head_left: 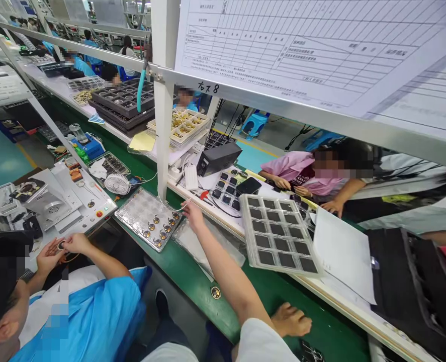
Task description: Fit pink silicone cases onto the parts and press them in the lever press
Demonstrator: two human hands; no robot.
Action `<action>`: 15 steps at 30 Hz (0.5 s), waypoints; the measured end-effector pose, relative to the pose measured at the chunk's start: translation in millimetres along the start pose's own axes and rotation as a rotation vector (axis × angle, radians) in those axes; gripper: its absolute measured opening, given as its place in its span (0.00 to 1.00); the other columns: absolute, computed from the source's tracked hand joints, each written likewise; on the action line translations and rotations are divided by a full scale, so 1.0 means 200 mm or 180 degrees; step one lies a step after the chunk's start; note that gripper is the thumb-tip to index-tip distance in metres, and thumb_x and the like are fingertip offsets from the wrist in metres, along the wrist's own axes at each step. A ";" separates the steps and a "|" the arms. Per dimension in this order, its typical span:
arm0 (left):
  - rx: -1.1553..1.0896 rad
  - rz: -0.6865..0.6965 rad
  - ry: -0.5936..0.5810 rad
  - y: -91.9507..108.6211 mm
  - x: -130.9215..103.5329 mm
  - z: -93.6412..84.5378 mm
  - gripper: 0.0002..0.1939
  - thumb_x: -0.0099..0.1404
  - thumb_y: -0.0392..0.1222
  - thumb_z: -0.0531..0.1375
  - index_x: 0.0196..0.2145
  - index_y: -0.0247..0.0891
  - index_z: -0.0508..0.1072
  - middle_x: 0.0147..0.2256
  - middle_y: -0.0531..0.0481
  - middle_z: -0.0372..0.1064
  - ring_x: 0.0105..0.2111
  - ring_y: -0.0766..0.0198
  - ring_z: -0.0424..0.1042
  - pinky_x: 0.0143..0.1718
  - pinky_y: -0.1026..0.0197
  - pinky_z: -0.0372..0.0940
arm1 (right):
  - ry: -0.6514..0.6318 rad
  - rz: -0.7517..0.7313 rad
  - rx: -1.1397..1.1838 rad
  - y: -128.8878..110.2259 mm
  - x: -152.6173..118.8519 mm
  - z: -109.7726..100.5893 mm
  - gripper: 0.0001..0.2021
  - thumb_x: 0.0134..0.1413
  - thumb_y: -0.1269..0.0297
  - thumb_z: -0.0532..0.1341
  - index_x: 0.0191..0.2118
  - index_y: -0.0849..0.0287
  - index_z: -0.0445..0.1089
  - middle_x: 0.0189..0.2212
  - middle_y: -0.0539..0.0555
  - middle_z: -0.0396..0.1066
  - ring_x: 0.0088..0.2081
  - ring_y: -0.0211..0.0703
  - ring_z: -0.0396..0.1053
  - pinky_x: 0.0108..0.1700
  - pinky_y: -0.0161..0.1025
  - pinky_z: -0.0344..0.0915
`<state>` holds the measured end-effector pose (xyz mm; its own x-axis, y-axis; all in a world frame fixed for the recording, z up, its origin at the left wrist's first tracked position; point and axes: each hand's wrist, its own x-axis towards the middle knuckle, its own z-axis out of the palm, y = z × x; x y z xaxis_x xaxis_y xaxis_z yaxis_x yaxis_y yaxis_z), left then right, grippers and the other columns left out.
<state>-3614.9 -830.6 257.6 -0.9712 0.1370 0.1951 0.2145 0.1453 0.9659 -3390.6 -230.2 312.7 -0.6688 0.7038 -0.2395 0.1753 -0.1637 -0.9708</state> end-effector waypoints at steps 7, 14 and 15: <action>0.0183 0.0171 0.0102 0.11 -0.03 0.07 0.35 0.62 0.71 0.76 0.38 0.34 0.72 0.33 0.47 0.73 0.32 0.61 0.76 0.32 0.61 0.76 | 0.0404 -0.0049 0.0561 -0.19 0.21 -0.06 0.18 0.74 0.48 0.63 0.46 0.63 0.72 0.37 0.53 0.75 0.35 0.40 0.73 0.42 0.41 0.74; 0.0463 0.0121 0.0183 0.33 -0.01 0.17 0.33 0.67 0.71 0.72 0.37 0.34 0.71 0.32 0.49 0.70 0.31 0.62 0.74 0.35 0.59 0.76 | 0.0472 -0.0205 0.0566 -0.16 0.12 -0.06 0.17 0.72 0.50 0.65 0.42 0.62 0.71 0.34 0.52 0.74 0.33 0.39 0.71 0.40 0.39 0.72; 0.0496 0.0102 0.0196 0.39 -0.03 0.20 0.33 0.69 0.71 0.71 0.37 0.34 0.71 0.32 0.50 0.69 0.30 0.63 0.73 0.35 0.59 0.76 | 0.0490 -0.0260 0.0587 -0.17 0.12 -0.09 0.17 0.72 0.50 0.65 0.41 0.62 0.71 0.35 0.52 0.74 0.33 0.39 0.71 0.40 0.39 0.72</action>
<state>-3588.5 -781.0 325.8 -0.9671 0.0844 0.2400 0.2543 0.2926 0.9218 -3400.4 -195.8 340.7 -0.5549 0.8146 -0.1688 -0.0190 -0.2152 -0.9764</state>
